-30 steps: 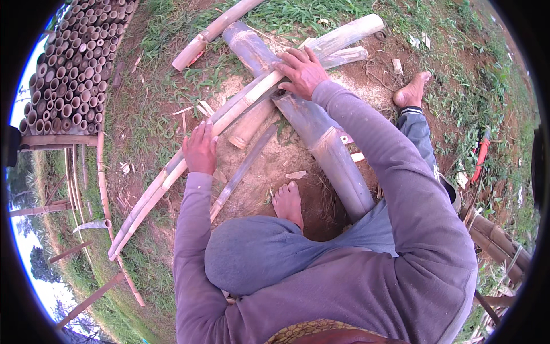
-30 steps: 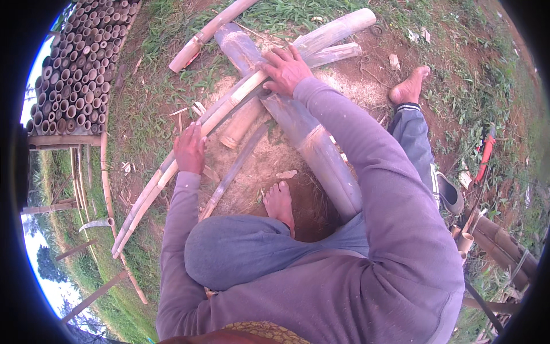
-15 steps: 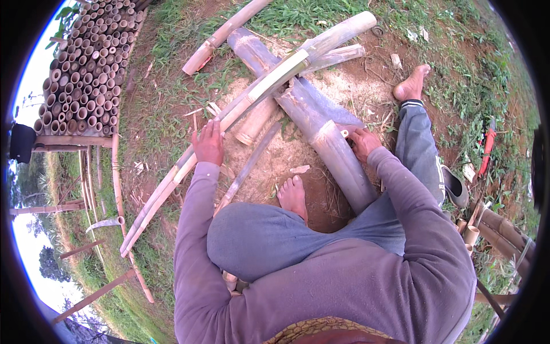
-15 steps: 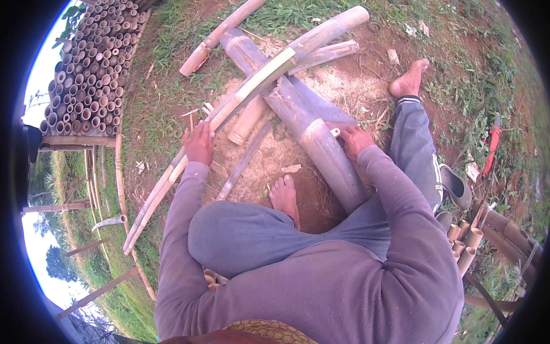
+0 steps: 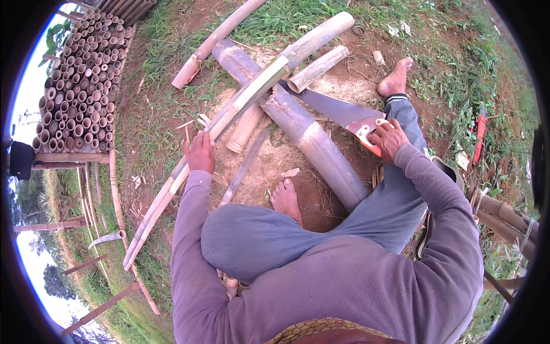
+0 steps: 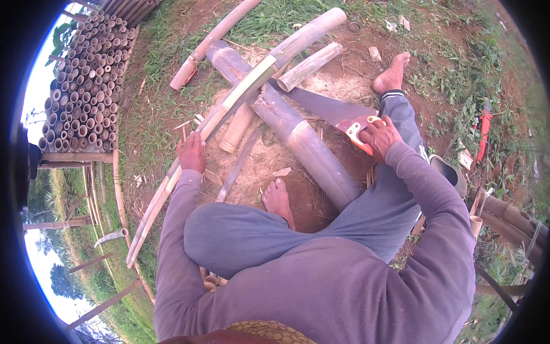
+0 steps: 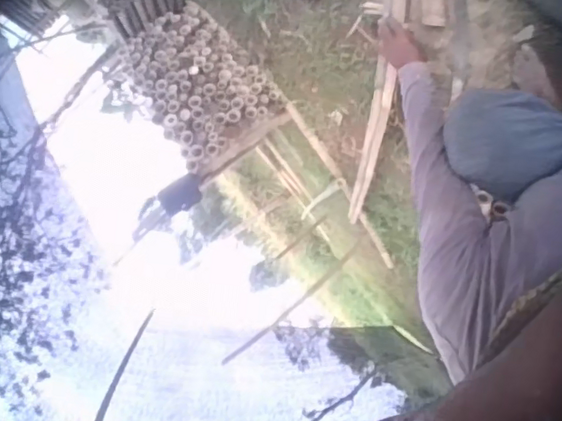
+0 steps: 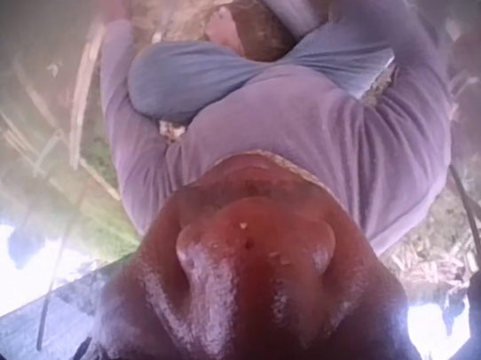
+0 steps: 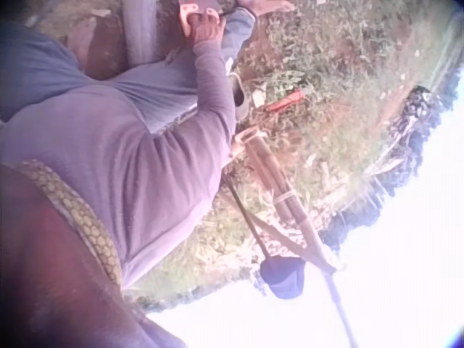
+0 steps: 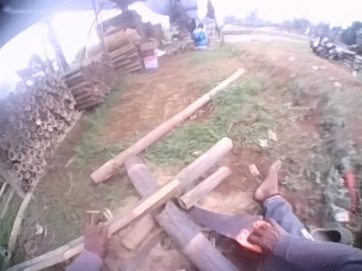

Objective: The person sits on the ground and uses a hand saw to cut long bamboo poles into shorter sections. They repeatedly position a pole on a makeshift stand, saw through it, and then move the cut pieces aside.

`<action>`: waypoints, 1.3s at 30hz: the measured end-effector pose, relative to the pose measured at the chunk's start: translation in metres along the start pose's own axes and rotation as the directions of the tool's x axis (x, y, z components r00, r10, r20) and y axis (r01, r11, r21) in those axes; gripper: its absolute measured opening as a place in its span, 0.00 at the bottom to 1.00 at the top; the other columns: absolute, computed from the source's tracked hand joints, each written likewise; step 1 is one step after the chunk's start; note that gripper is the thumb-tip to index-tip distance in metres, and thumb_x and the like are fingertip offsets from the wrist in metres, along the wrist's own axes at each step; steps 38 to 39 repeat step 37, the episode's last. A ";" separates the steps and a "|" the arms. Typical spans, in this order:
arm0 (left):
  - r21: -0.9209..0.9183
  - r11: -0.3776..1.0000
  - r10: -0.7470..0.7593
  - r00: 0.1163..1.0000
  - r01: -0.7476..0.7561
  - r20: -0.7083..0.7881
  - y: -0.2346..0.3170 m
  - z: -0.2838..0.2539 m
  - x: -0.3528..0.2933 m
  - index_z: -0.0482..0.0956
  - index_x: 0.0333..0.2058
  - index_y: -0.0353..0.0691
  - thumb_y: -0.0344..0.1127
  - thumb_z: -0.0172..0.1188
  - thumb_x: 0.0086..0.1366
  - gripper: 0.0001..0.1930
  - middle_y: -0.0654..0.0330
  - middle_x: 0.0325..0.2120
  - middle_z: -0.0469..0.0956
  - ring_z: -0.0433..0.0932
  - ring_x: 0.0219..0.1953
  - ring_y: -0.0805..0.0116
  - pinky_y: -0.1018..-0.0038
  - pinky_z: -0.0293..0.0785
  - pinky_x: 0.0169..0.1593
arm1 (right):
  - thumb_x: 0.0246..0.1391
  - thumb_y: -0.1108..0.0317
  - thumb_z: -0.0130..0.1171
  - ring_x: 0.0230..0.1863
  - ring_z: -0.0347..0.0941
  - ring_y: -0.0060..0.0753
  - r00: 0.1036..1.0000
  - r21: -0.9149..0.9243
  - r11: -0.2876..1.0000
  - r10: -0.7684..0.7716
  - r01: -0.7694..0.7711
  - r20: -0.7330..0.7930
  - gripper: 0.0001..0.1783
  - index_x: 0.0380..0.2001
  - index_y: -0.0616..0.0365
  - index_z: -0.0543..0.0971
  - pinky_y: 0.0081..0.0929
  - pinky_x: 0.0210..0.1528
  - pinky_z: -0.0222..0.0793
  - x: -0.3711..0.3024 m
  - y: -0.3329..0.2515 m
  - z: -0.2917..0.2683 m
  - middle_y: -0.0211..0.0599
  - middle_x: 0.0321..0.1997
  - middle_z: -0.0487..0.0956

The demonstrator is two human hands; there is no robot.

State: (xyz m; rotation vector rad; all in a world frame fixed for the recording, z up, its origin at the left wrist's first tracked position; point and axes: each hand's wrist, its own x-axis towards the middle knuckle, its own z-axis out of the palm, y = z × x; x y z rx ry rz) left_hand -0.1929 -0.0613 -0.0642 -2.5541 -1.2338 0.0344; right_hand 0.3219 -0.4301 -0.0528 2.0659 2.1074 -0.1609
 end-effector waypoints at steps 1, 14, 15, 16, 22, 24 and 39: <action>0.004 1.000 0.001 1.000 -0.001 0.006 0.002 -0.002 0.001 0.68 0.71 0.48 0.43 0.56 0.75 0.28 0.55 0.67 0.73 0.74 0.66 0.60 0.50 0.53 0.75 | 0.57 0.62 0.63 0.61 0.76 0.39 0.995 0.029 0.999 -0.036 0.039 -0.096 0.14 0.47 0.45 0.81 0.46 0.66 0.60 -0.013 0.003 -0.014 0.34 0.50 0.82; 0.031 1.000 -0.006 0.999 0.005 0.040 0.000 -0.008 -0.002 0.66 0.71 0.47 0.43 0.56 0.75 0.29 0.56 0.67 0.73 0.72 0.67 0.61 0.50 0.54 0.74 | 0.61 0.61 0.71 0.45 0.82 0.26 0.787 0.972 0.209 0.615 -0.107 -0.045 0.22 0.51 0.67 0.82 0.24 0.47 0.76 -0.104 -0.008 -0.138 0.36 0.41 0.85; 0.037 0.999 -0.003 0.999 0.001 0.047 0.003 -0.009 0.001 0.66 0.72 0.47 0.43 0.56 0.75 0.29 0.56 0.68 0.73 0.72 0.68 0.61 0.51 0.53 0.74 | 0.61 0.61 0.71 0.49 0.82 0.27 0.741 0.984 0.162 0.653 0.068 -0.158 0.24 0.54 0.67 0.81 0.24 0.50 0.76 -0.088 -0.018 -0.134 0.38 0.45 0.85; 0.047 0.999 -0.004 0.998 0.001 0.058 0.005 -0.011 0.001 0.66 0.72 0.47 0.43 0.55 0.76 0.29 0.56 0.68 0.72 0.72 0.68 0.61 0.51 0.53 0.74 | 0.62 0.62 0.71 0.51 0.81 0.27 0.690 0.970 0.179 0.683 0.163 -0.242 0.25 0.56 0.68 0.80 0.25 0.52 0.76 -0.063 -0.031 -0.127 0.40 0.49 0.85; 0.033 0.999 -0.009 0.998 0.006 0.066 0.005 -0.010 0.006 0.66 0.72 0.48 0.43 0.54 0.76 0.28 0.56 0.69 0.72 0.73 0.68 0.61 0.51 0.52 0.75 | 0.63 0.68 0.70 0.53 0.80 0.26 0.636 0.949 0.167 0.709 0.268 -0.304 0.26 0.62 0.67 0.78 0.25 0.55 0.76 0.060 -0.074 -0.071 0.41 0.54 0.85; 0.044 0.999 -0.017 0.997 0.014 0.078 0.006 -0.011 0.006 0.66 0.72 0.48 0.43 0.54 0.76 0.28 0.56 0.69 0.72 0.73 0.68 0.61 0.51 0.52 0.75 | 0.63 0.68 0.70 0.51 0.81 0.23 0.642 0.941 0.207 0.690 0.267 -0.334 0.25 0.61 0.66 0.79 0.24 0.54 0.76 0.075 -0.081 -0.069 0.40 0.53 0.86; 0.052 0.998 -0.022 0.997 0.018 0.075 0.008 -0.006 0.002 0.64 0.73 0.49 0.44 0.53 0.77 0.28 0.57 0.69 0.71 0.71 0.69 0.62 0.49 0.54 0.74 | 0.62 0.69 0.71 0.51 0.82 0.26 0.614 0.912 0.280 0.676 0.299 -0.409 0.25 0.60 0.66 0.80 0.24 0.54 0.78 0.103 -0.073 -0.025 0.42 0.52 0.87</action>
